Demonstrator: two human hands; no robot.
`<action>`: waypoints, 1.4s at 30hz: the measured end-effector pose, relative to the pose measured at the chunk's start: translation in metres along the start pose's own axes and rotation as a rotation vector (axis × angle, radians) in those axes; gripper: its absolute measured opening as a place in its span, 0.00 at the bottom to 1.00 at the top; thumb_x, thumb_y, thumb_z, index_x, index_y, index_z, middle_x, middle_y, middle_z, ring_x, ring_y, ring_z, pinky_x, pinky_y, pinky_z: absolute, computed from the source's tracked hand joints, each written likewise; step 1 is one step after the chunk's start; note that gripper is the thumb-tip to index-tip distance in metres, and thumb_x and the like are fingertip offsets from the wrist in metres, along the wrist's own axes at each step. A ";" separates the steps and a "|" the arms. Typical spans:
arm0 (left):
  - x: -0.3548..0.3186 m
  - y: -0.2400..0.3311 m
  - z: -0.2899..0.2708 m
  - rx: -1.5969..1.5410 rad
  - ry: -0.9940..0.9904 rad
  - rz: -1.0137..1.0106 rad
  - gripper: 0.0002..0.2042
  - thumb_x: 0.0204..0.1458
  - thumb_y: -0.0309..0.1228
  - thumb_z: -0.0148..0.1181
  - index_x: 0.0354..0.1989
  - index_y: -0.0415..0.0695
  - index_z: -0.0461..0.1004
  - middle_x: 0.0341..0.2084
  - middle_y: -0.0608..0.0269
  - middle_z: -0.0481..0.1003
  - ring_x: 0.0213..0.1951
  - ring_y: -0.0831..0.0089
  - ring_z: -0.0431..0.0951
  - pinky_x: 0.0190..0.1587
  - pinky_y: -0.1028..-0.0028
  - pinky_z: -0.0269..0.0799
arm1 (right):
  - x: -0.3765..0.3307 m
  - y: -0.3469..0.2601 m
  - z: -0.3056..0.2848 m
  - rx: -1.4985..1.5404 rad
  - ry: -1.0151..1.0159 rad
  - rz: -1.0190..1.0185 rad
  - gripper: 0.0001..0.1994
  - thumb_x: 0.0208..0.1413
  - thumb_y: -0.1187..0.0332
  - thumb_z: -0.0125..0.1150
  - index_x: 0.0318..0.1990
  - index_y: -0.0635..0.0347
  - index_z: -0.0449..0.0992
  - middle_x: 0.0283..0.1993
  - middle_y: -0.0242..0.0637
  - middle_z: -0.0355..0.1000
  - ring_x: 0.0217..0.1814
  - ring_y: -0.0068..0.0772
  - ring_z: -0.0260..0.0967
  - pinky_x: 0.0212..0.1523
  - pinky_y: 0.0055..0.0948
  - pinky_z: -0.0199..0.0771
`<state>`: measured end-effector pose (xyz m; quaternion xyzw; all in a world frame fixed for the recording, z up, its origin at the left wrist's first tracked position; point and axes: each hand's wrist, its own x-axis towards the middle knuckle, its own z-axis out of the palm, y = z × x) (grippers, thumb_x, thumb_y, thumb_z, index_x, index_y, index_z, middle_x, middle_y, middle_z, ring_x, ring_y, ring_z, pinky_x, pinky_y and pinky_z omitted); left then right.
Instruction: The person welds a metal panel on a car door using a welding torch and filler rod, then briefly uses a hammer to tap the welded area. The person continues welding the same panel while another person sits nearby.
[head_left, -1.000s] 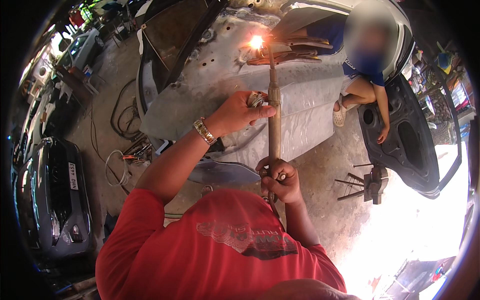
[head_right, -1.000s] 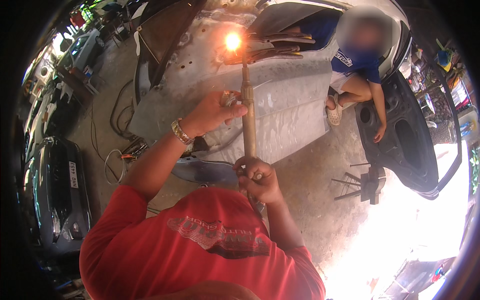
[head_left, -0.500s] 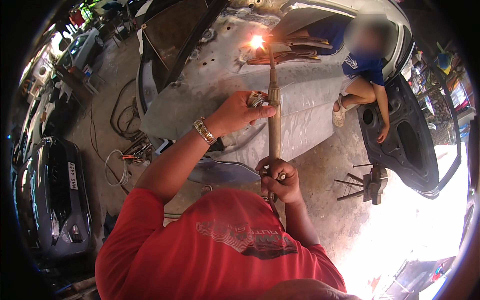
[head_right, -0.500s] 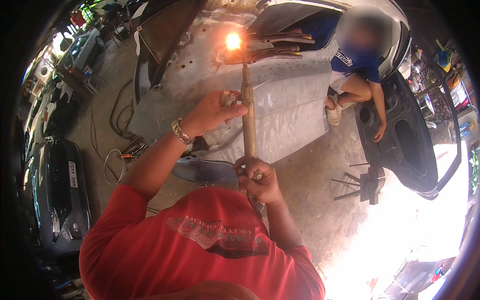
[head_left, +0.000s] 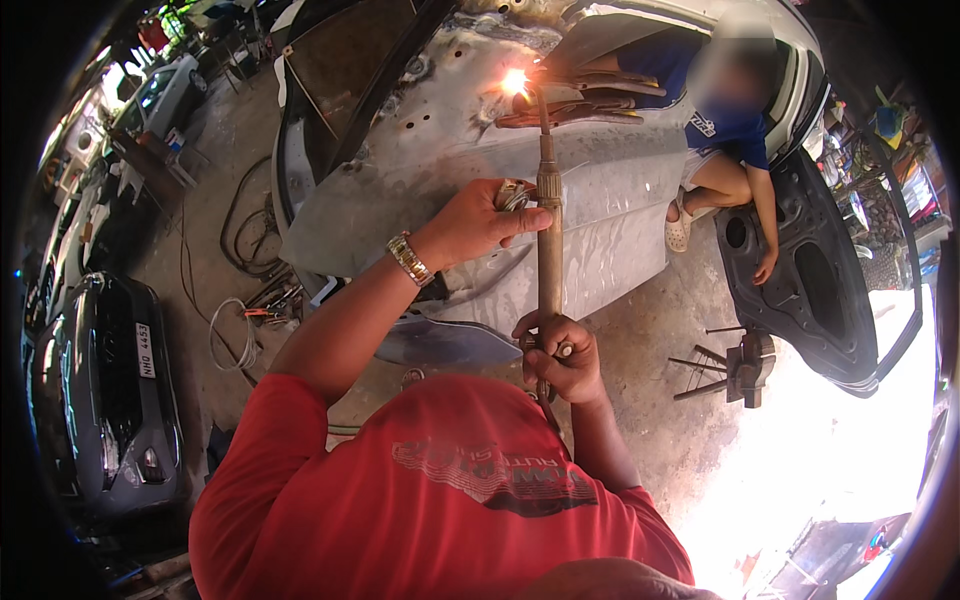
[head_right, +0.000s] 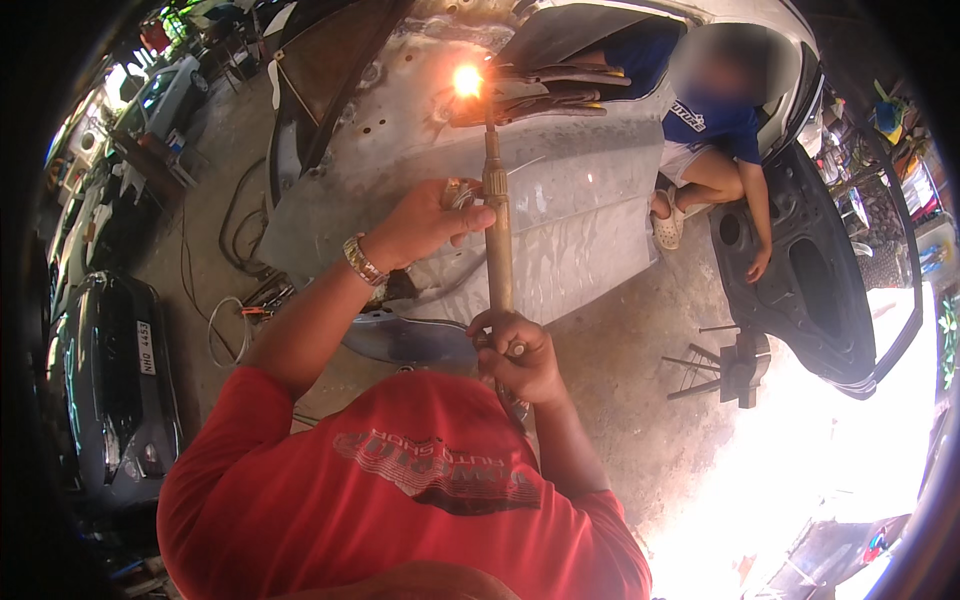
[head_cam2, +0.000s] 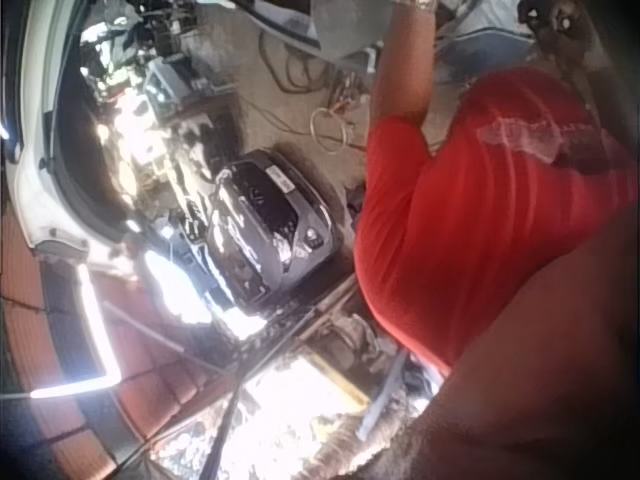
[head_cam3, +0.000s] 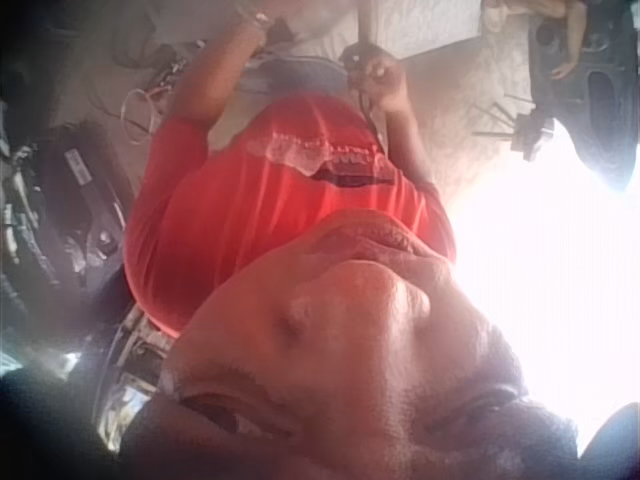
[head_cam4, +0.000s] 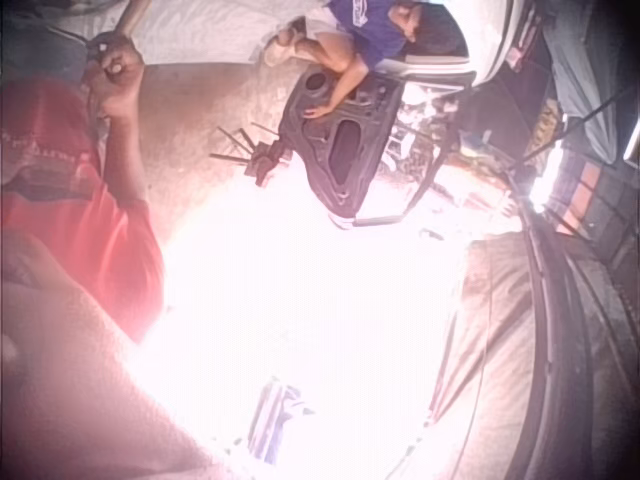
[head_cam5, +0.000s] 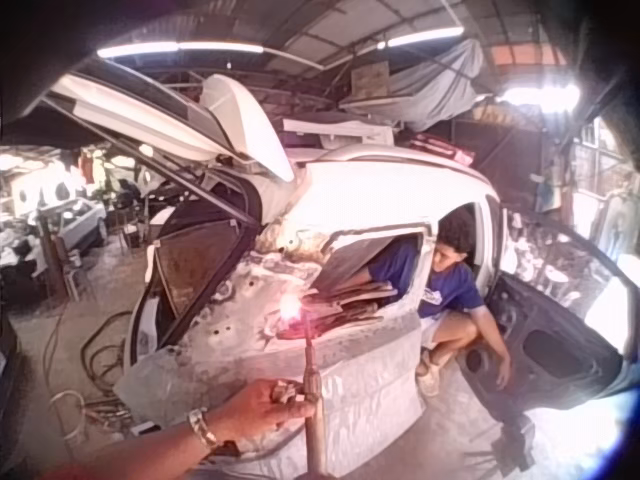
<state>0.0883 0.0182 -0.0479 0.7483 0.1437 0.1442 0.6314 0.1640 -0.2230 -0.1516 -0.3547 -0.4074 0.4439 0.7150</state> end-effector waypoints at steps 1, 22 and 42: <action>0.000 0.001 0.000 -0.002 -0.003 -0.001 0.19 0.58 0.48 0.74 0.47 0.46 0.82 0.20 0.79 0.70 0.23 0.88 0.67 0.28 0.80 0.65 | 0.000 0.000 0.000 -0.014 0.000 -0.005 0.13 0.57 0.89 0.57 0.33 0.58 0.66 0.53 0.60 0.73 0.27 0.22 0.78 0.29 0.20 0.80; -0.002 0.004 0.000 0.037 -0.006 0.010 0.21 0.58 0.48 0.72 0.49 0.43 0.83 0.25 0.75 0.77 0.25 0.86 0.71 0.29 0.78 0.68 | -0.001 0.000 0.001 0.007 0.002 0.000 0.12 0.58 0.90 0.56 0.33 0.59 0.67 0.53 0.59 0.73 0.29 0.22 0.79 0.30 0.21 0.81; -0.001 -0.001 -0.001 0.039 -0.004 -0.001 0.20 0.59 0.47 0.72 0.48 0.43 0.83 0.28 0.76 0.78 0.25 0.86 0.71 0.30 0.79 0.69 | -0.002 0.000 -0.001 0.024 -0.007 0.013 0.12 0.58 0.90 0.57 0.33 0.60 0.68 0.54 0.57 0.73 0.31 0.23 0.81 0.33 0.21 0.82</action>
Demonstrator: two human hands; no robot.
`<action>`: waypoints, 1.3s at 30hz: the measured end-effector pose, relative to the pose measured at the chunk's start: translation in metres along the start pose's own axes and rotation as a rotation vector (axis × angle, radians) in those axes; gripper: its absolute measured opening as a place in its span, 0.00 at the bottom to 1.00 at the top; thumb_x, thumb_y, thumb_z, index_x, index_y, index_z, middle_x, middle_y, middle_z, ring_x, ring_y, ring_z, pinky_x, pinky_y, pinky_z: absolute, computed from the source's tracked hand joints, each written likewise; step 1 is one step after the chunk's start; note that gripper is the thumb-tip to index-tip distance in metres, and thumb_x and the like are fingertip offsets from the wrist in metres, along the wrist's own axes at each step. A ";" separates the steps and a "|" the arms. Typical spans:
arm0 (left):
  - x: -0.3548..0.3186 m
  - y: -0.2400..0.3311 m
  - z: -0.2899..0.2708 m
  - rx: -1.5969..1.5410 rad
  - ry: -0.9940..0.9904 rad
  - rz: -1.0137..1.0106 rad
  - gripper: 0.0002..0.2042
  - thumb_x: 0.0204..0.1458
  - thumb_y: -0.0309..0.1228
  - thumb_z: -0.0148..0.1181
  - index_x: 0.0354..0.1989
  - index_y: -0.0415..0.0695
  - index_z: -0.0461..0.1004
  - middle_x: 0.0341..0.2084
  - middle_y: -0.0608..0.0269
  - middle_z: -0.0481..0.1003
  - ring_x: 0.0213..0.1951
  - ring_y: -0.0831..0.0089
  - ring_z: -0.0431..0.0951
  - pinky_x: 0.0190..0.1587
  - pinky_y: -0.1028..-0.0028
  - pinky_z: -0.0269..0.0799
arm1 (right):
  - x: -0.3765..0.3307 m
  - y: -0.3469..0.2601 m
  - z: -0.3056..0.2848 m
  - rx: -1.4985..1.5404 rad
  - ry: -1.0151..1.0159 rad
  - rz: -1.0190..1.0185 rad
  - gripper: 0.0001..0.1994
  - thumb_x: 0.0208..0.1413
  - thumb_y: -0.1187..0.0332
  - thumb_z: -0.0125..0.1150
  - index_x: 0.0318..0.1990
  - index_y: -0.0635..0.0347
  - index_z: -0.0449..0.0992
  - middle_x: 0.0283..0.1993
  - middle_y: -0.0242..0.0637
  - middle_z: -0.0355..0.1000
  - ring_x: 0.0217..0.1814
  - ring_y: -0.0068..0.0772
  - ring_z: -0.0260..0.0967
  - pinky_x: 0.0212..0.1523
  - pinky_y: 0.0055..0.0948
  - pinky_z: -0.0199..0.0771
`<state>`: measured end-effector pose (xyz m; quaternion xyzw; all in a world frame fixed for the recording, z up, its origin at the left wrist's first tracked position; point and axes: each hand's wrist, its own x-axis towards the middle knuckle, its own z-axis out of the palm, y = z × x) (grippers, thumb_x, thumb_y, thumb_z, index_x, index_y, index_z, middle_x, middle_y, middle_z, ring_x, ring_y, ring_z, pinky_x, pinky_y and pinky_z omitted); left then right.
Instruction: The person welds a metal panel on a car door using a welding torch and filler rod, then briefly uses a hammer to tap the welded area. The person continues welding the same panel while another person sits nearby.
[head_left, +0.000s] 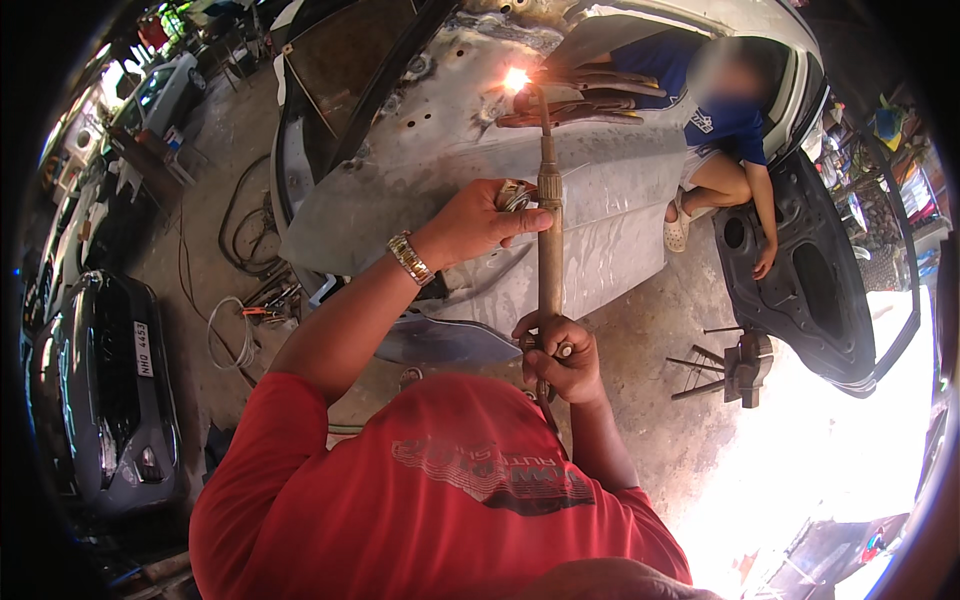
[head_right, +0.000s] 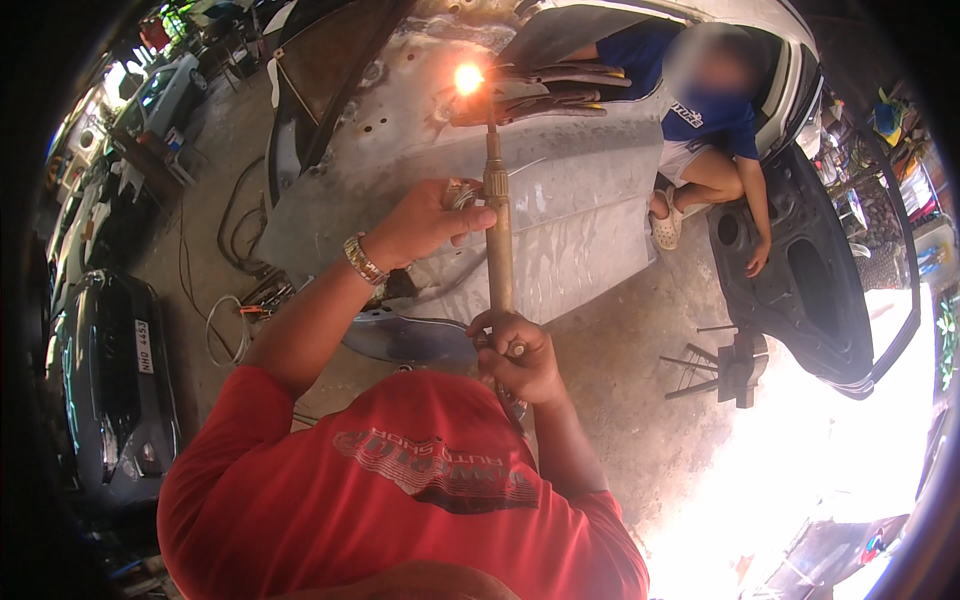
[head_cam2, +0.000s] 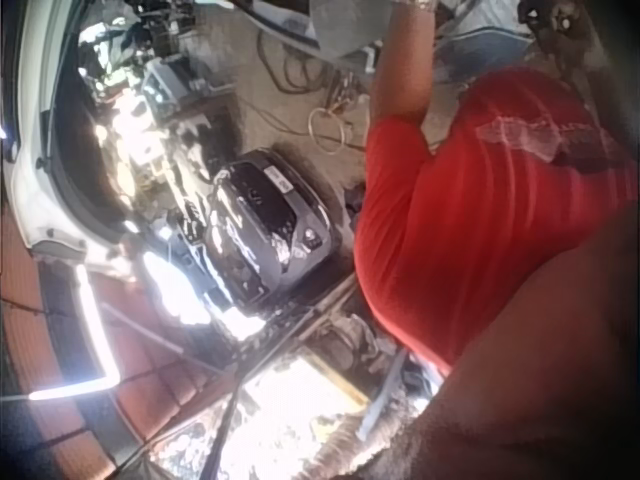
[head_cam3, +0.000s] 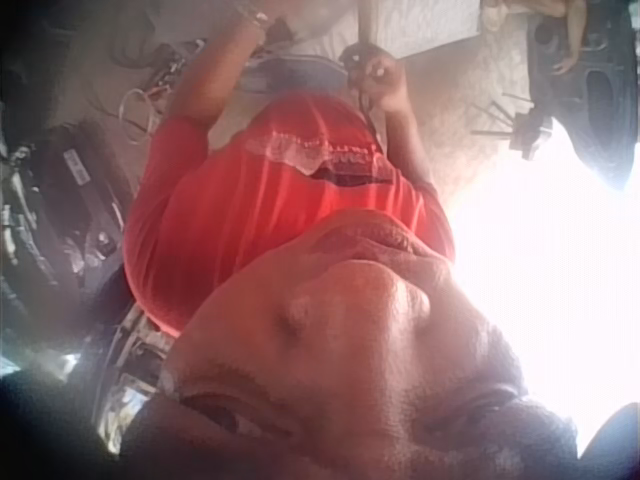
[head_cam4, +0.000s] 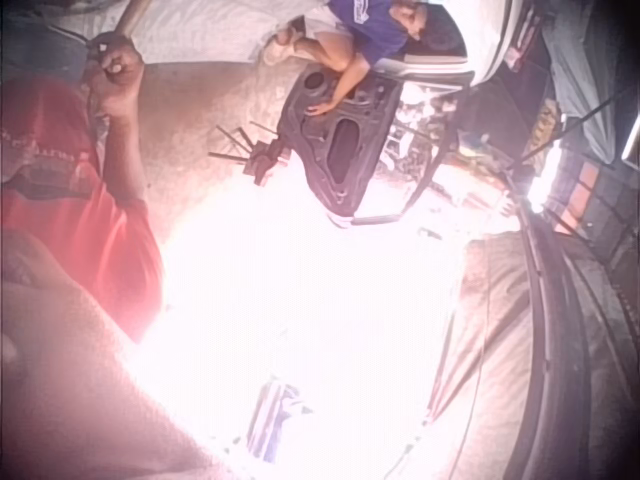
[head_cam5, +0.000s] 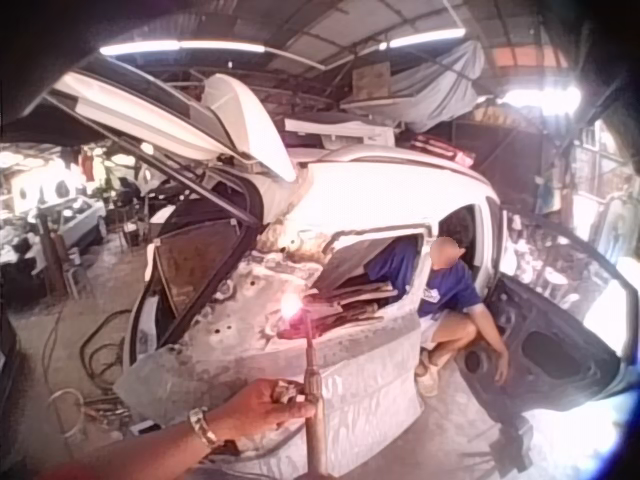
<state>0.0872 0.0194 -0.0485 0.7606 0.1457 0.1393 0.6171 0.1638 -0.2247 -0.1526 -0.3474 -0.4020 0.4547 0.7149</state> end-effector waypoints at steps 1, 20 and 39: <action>0.000 0.000 0.000 -0.002 -0.003 -0.002 0.20 0.59 0.46 0.73 0.49 0.43 0.83 0.28 0.75 0.78 0.25 0.86 0.71 0.30 0.79 0.69 | 0.000 0.000 0.001 0.002 0.001 -0.003 0.12 0.58 0.90 0.57 0.33 0.60 0.68 0.54 0.57 0.73 0.31 0.23 0.81 0.33 0.21 0.82; -0.001 0.003 0.001 -0.003 -0.007 0.007 0.19 0.59 0.45 0.73 0.48 0.43 0.83 0.26 0.76 0.77 0.25 0.87 0.71 0.29 0.79 0.67 | -0.001 0.001 0.001 -0.049 0.013 -0.035 0.13 0.57 0.89 0.57 0.33 0.58 0.66 0.51 0.62 0.73 0.26 0.22 0.77 0.28 0.20 0.79; -0.002 0.004 0.002 0.006 0.003 0.001 0.21 0.58 0.46 0.73 0.50 0.42 0.82 0.26 0.75 0.77 0.25 0.86 0.71 0.29 0.79 0.68 | 0.000 0.000 0.002 -0.069 0.015 -0.036 0.15 0.56 0.91 0.57 0.34 0.57 0.65 0.51 0.61 0.73 0.26 0.21 0.77 0.28 0.20 0.79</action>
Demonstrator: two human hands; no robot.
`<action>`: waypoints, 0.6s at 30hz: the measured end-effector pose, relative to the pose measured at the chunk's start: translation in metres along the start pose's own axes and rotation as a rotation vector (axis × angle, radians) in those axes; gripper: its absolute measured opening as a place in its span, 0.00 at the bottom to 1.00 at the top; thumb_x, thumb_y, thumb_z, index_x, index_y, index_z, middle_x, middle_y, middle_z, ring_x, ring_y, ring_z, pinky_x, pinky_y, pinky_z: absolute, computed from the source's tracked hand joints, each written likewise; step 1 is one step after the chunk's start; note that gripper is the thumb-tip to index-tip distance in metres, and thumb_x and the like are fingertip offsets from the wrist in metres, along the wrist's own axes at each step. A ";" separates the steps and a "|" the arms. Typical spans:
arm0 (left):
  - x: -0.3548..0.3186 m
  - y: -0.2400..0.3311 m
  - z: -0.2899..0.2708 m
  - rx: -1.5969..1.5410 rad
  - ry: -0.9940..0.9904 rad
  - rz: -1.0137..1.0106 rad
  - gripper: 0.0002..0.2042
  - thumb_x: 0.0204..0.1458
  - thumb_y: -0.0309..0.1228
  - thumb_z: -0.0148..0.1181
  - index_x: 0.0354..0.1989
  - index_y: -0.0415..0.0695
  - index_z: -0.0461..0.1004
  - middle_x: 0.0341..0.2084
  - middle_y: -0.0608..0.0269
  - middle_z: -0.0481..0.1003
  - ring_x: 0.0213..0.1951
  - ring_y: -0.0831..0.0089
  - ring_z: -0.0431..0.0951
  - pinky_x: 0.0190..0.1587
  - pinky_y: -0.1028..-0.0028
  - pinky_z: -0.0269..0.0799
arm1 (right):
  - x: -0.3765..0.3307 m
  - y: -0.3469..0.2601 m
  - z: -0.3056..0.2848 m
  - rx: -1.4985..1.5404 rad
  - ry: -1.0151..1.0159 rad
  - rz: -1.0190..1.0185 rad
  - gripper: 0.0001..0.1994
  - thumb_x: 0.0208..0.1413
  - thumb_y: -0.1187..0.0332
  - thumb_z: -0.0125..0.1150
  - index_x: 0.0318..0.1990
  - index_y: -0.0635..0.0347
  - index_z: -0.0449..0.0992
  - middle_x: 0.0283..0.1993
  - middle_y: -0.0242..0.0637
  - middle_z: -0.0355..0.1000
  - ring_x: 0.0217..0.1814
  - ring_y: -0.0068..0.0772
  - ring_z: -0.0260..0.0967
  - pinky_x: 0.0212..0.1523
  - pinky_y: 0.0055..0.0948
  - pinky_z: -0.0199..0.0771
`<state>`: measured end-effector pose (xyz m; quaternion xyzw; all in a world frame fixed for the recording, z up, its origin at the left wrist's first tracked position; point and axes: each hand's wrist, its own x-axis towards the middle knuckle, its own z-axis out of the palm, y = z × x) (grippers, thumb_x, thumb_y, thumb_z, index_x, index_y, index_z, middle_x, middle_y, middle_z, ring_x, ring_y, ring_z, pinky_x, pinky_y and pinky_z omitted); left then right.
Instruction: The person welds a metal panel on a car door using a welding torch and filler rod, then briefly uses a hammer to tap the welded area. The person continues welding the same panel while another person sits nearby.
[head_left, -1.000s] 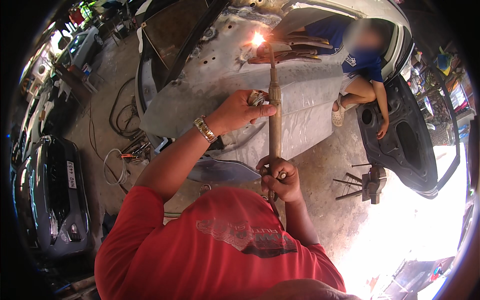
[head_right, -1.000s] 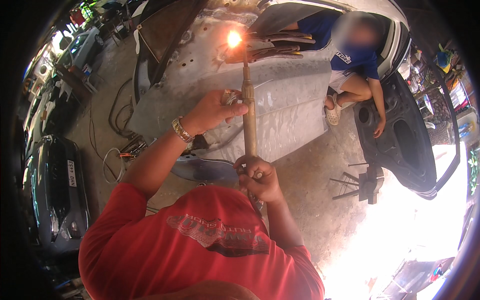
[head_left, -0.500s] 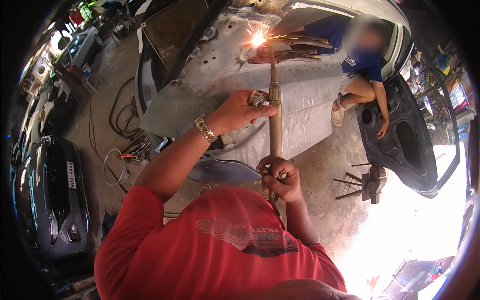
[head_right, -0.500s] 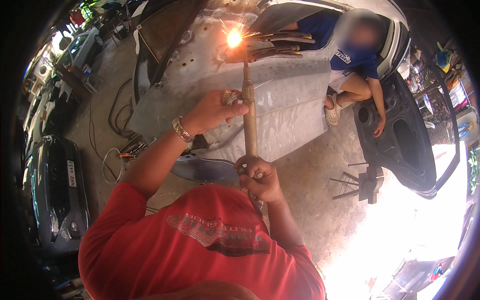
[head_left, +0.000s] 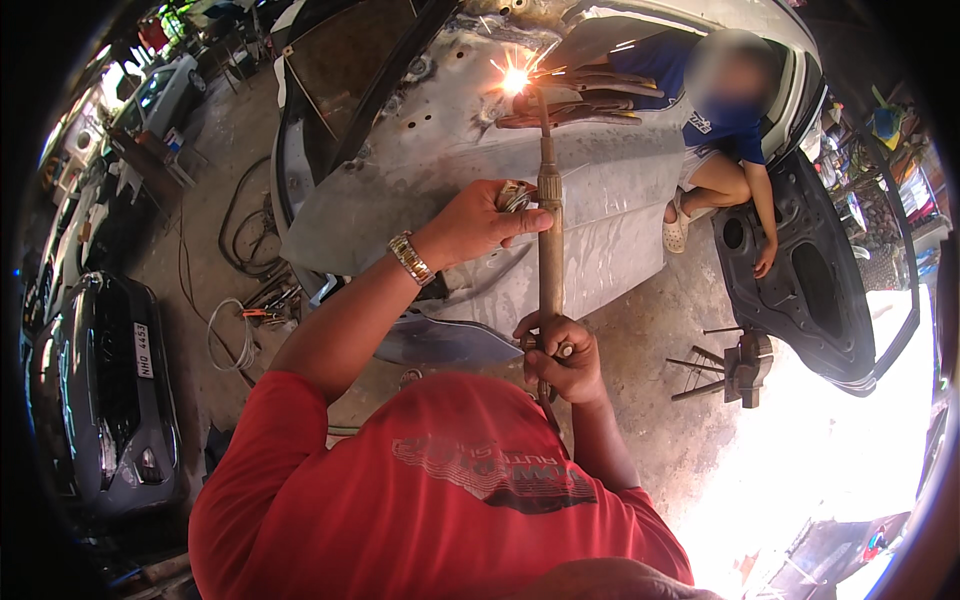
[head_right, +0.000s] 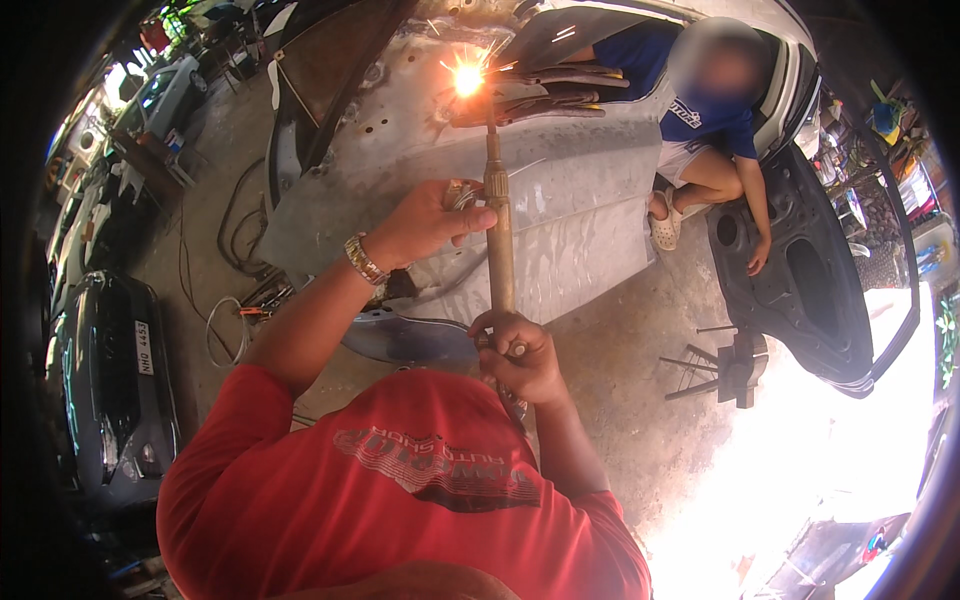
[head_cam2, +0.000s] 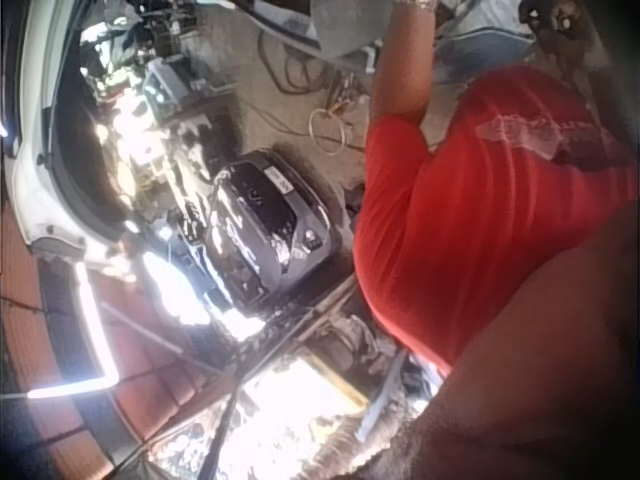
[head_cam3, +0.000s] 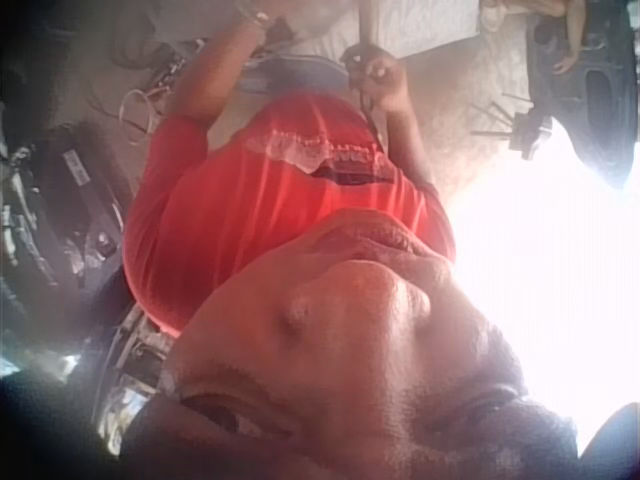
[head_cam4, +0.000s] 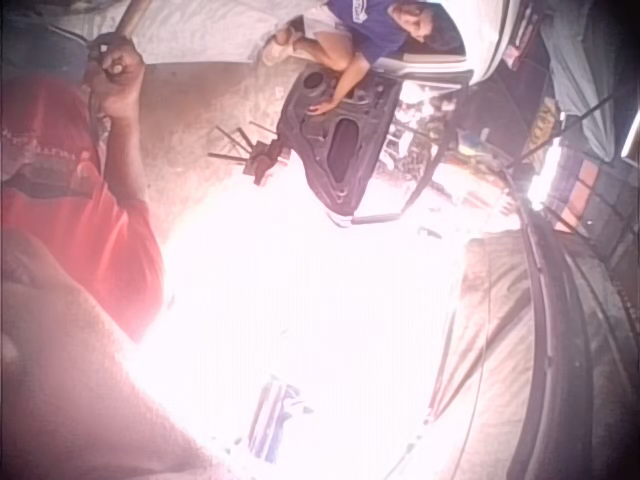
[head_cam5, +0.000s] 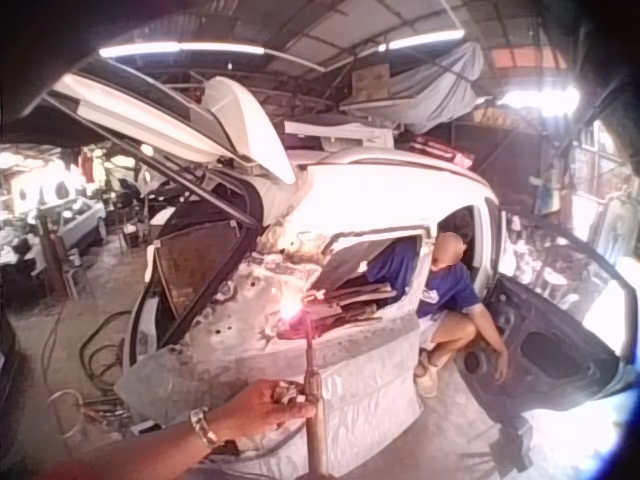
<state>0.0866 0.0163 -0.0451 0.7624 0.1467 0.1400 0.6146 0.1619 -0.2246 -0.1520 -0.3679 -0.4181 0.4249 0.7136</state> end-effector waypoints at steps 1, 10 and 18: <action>0.001 -0.001 0.000 -0.007 0.002 0.004 0.20 0.58 0.46 0.73 0.49 0.42 0.82 0.26 0.75 0.77 0.25 0.86 0.71 0.30 0.79 0.68 | 0.000 0.000 0.000 -0.004 -0.001 -0.001 0.15 0.56 0.91 0.57 0.34 0.57 0.65 0.51 0.61 0.73 0.26 0.21 0.77 0.28 0.20 0.79; -0.001 0.002 0.002 -0.017 0.034 0.016 0.20 0.57 0.49 0.74 0.46 0.45 0.83 0.21 0.79 0.72 0.23 0.88 0.68 0.28 0.79 0.67 | 0.001 -0.002 0.001 -0.010 -0.002 0.013 0.14 0.56 0.91 0.56 0.34 0.57 0.65 0.51 0.60 0.73 0.26 0.20 0.76 0.28 0.20 0.79; 0.000 0.002 -0.001 0.005 -0.002 0.010 0.21 0.58 0.48 0.73 0.48 0.43 0.82 0.25 0.75 0.76 0.25 0.86 0.71 0.29 0.79 0.68 | 0.001 -0.002 -0.001 0.039 -0.008 0.031 0.13 0.58 0.91 0.56 0.33 0.60 0.67 0.54 0.56 0.74 0.31 0.21 0.80 0.31 0.20 0.82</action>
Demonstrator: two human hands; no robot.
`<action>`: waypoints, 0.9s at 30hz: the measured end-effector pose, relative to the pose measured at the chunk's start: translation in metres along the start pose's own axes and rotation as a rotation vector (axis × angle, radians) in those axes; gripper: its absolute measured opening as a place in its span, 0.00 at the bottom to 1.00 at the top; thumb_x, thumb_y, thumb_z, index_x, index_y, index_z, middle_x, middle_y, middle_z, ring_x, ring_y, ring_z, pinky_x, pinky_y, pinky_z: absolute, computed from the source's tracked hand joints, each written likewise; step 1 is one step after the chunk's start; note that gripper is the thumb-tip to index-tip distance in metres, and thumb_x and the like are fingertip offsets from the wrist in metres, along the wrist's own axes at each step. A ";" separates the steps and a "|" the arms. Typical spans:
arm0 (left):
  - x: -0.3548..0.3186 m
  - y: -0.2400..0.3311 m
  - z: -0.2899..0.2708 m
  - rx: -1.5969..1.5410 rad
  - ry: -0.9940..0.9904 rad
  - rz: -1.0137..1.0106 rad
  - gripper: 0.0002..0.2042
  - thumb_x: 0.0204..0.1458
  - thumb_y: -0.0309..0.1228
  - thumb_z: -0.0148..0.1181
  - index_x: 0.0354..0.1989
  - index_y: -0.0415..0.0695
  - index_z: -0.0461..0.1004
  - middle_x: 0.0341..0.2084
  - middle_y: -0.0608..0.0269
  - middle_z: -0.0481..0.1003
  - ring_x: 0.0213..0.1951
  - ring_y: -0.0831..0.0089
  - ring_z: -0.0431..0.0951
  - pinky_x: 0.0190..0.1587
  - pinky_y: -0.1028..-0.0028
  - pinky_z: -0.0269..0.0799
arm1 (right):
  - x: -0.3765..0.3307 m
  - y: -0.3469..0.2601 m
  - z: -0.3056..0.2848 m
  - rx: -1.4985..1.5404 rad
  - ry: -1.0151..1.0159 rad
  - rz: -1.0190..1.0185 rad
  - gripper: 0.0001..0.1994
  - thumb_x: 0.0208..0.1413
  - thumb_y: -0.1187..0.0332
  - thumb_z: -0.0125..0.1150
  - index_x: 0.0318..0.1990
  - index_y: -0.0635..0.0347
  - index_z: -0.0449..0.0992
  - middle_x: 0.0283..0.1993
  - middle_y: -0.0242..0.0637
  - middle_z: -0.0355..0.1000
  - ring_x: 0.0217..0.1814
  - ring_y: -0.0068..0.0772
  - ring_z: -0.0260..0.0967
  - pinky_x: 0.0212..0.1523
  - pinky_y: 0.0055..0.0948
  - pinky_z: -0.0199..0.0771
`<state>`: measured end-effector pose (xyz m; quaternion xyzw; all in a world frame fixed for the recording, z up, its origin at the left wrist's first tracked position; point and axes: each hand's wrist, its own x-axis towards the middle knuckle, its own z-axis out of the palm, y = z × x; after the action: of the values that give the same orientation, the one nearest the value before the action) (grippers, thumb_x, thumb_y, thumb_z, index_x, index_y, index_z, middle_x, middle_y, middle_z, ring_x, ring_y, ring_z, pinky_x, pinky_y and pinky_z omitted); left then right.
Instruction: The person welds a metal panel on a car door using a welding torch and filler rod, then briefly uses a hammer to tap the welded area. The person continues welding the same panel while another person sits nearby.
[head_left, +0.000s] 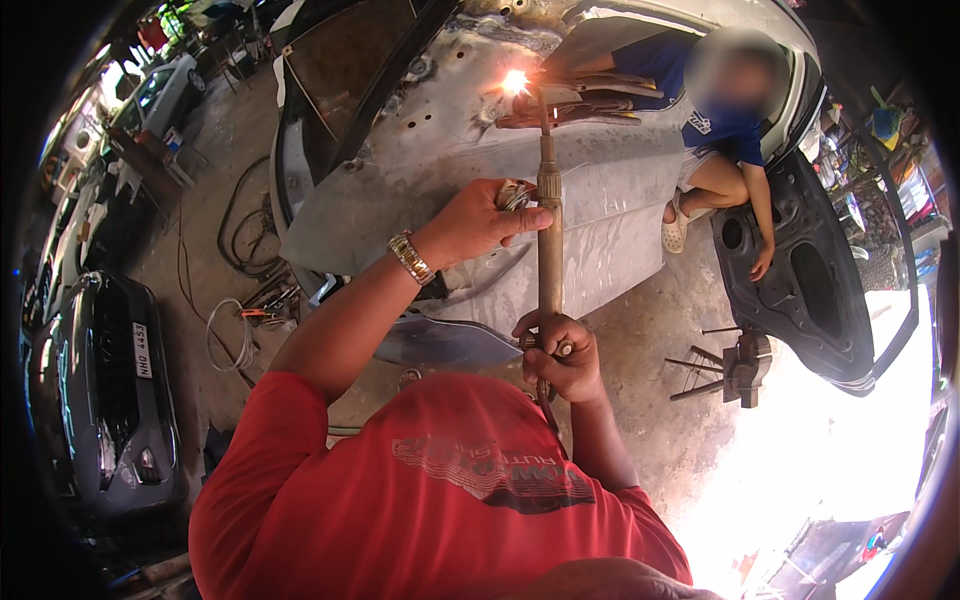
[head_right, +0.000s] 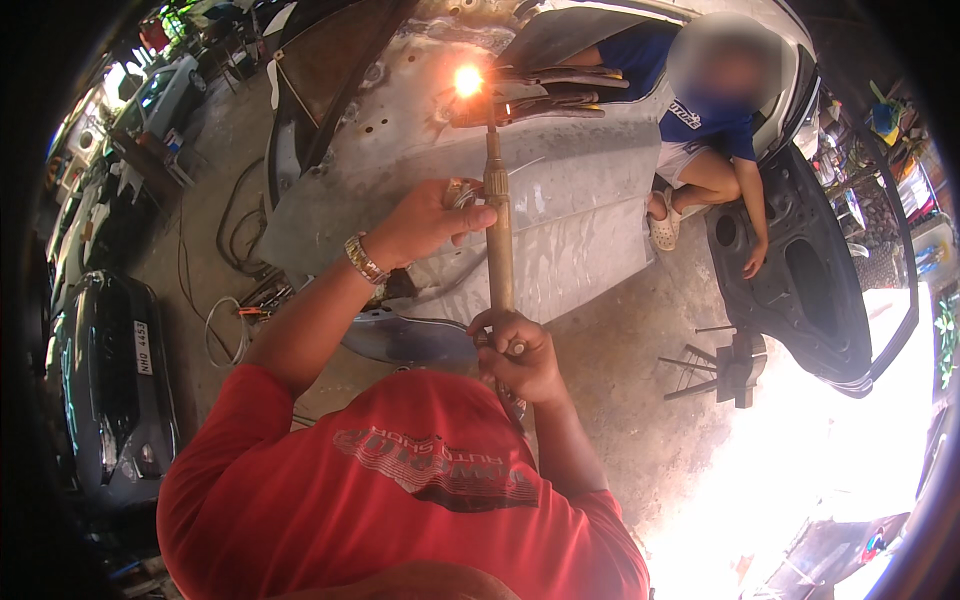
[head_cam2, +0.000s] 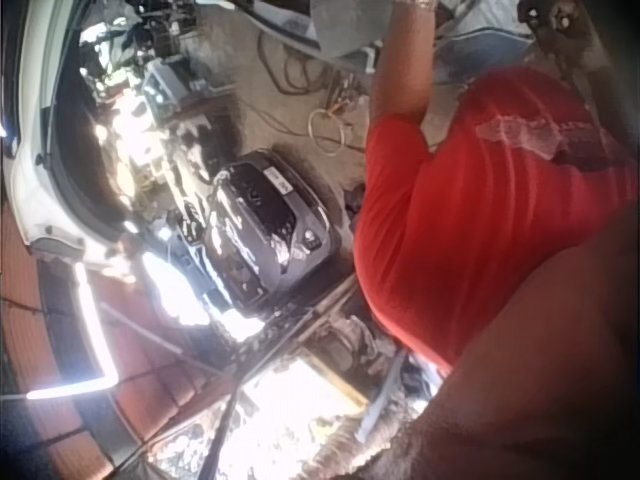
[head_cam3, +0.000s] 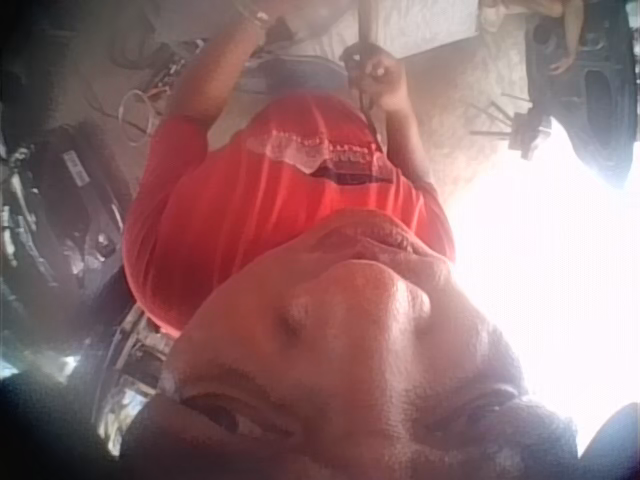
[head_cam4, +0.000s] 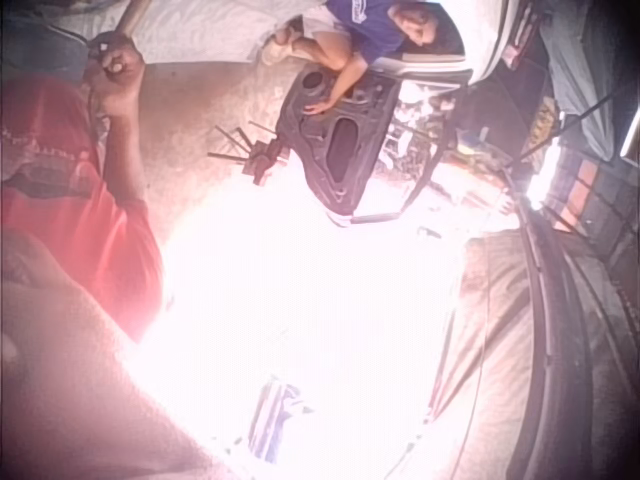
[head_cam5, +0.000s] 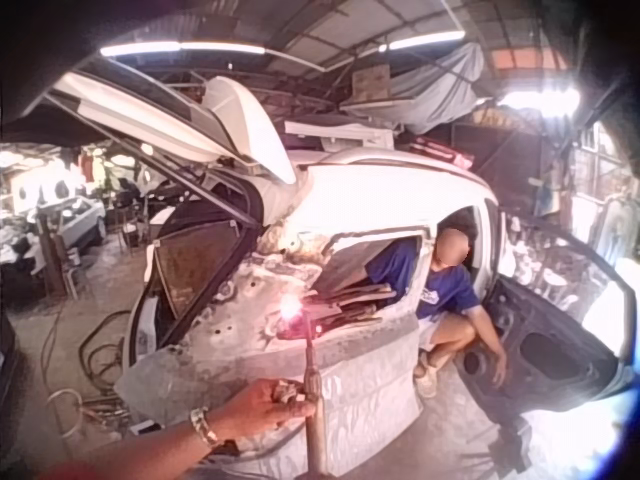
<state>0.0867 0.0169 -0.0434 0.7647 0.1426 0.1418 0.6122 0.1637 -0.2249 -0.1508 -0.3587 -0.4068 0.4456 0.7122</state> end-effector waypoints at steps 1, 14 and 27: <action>0.000 -0.001 0.000 0.001 0.003 0.001 0.21 0.58 0.48 0.73 0.48 0.43 0.82 0.25 0.75 0.76 0.25 0.86 0.71 0.29 0.79 0.68 | 0.000 0.000 0.000 -0.001 0.002 0.004 0.13 0.58 0.91 0.56 0.33 0.59 0.67 0.54 0.55 0.74 0.31 0.21 0.80 0.31 0.20 0.82; 0.002 -0.005 -0.001 -0.038 -0.005 -0.010 0.19 0.59 0.45 0.73 0.48 0.43 0.83 0.25 0.76 0.75 0.25 0.87 0.70 0.29 0.80 0.66 | 0.001 0.003 0.000 -0.034 0.002 -0.031 0.14 0.57 0.91 0.57 0.34 0.58 0.64 0.51 0.61 0.73 0.25 0.21 0.77 0.27 0.21 0.79; 0.001 -0.003 0.000 -0.034 -0.021 0.004 0.20 0.59 0.46 0.72 0.50 0.43 0.82 0.25 0.76 0.76 0.25 0.87 0.70 0.28 0.79 0.66 | -0.001 -0.001 0.001 0.008 0.008 0.009 0.13 0.57 0.91 0.56 0.34 0.59 0.66 0.54 0.56 0.73 0.30 0.20 0.79 0.30 0.20 0.81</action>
<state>0.0877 0.0180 -0.0464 0.7559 0.1319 0.1375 0.6263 0.1629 -0.2260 -0.1503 -0.3596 -0.4005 0.4490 0.7132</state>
